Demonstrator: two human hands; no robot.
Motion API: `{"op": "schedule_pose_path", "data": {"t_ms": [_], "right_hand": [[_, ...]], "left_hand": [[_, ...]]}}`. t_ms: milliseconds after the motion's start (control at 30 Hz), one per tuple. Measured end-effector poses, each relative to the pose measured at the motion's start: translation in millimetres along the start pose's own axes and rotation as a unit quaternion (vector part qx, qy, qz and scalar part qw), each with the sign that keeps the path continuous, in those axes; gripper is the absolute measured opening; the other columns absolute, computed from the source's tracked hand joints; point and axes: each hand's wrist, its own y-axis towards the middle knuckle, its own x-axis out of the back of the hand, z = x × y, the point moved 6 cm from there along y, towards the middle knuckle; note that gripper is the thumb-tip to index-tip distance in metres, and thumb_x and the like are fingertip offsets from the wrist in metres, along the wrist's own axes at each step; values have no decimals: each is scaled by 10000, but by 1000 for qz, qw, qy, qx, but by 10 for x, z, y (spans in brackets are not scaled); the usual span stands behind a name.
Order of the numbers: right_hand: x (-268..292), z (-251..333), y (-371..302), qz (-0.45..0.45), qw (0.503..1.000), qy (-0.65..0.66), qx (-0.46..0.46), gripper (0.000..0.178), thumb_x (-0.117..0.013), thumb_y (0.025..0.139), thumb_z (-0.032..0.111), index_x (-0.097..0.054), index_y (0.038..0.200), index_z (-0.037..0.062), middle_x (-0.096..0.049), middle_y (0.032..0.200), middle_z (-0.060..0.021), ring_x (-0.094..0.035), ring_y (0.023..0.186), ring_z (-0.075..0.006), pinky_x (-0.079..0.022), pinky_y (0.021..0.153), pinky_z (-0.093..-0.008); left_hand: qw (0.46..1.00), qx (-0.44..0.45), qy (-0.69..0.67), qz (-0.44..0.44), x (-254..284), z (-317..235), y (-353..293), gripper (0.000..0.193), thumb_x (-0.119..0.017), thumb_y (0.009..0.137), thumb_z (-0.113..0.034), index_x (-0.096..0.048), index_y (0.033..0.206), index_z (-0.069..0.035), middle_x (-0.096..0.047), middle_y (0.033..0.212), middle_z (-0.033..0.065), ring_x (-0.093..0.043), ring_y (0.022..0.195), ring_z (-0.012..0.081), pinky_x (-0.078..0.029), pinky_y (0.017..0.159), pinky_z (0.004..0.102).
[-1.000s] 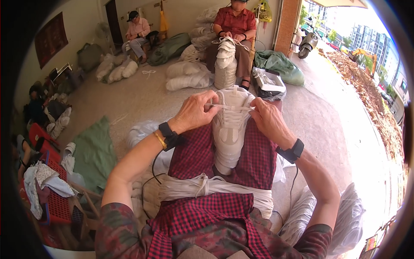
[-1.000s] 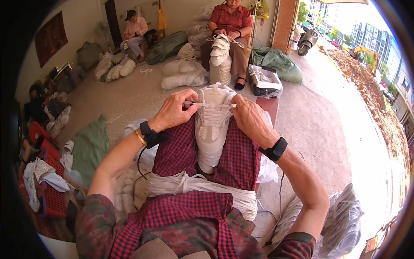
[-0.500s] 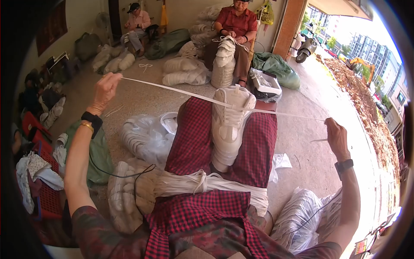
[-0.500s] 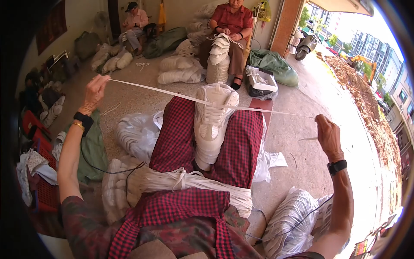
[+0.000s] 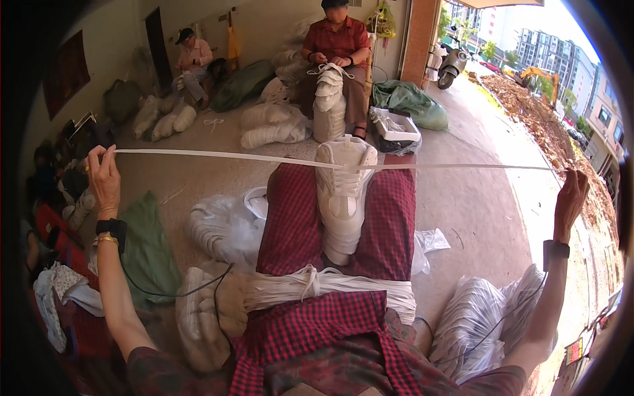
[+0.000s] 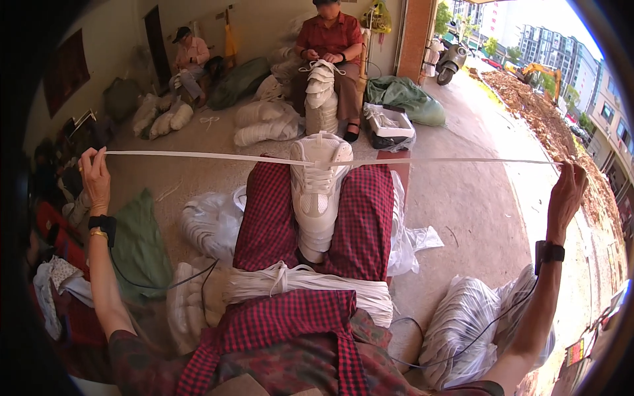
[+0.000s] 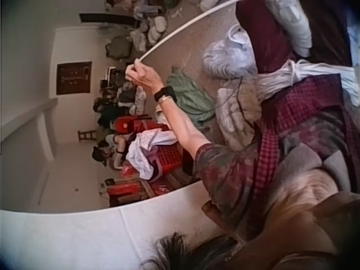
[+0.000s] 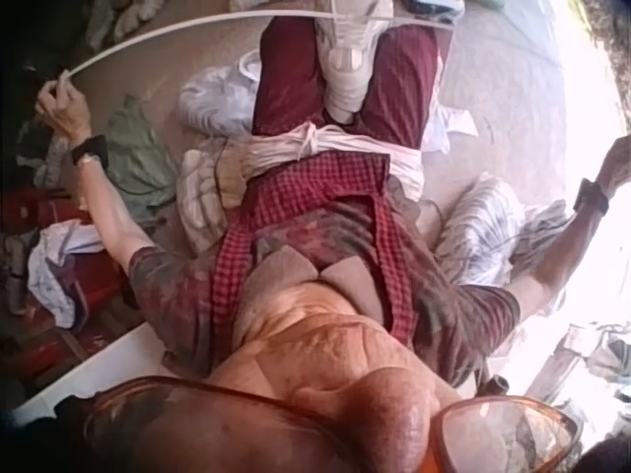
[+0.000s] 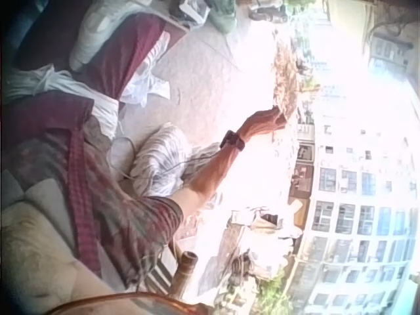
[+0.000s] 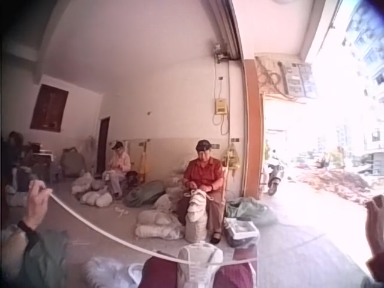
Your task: Lacing a pair of white sneakers manually.
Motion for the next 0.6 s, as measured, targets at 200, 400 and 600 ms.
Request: {"op": "schedule_pose_path", "data": {"t_ms": [200,400,600], "right_hand": [[-70,1650,-223,80,813,474,-329,165,-591,993,128,-690,1087,35,-726,929,-55,-704,855,-129,-507,571,-251],[-387,3433,-289,267,609,707,-241,130,-692,914,116,-727,983,12,-729,863,-63,-663,780,-94,-508,662,-256],[-431,4015,-182,337,603,705,-161,187,-701,853,86,-689,1017,-4,-719,829,-112,-637,743,-115,-512,695,-306]], "left_hand": [[922,245,-299,-21,-337,-894,6,228,-571,932,18,-716,1092,-57,-652,959,58,-640,828,163,-506,720,287],[752,288,-587,87,-743,-2628,307,164,-641,937,-73,-734,1061,-19,-666,927,24,-613,809,77,-492,729,233],[683,228,-668,186,-818,-3657,293,153,-683,934,-110,-741,1026,-2,-658,858,-31,-560,729,28,-466,646,205]]}}
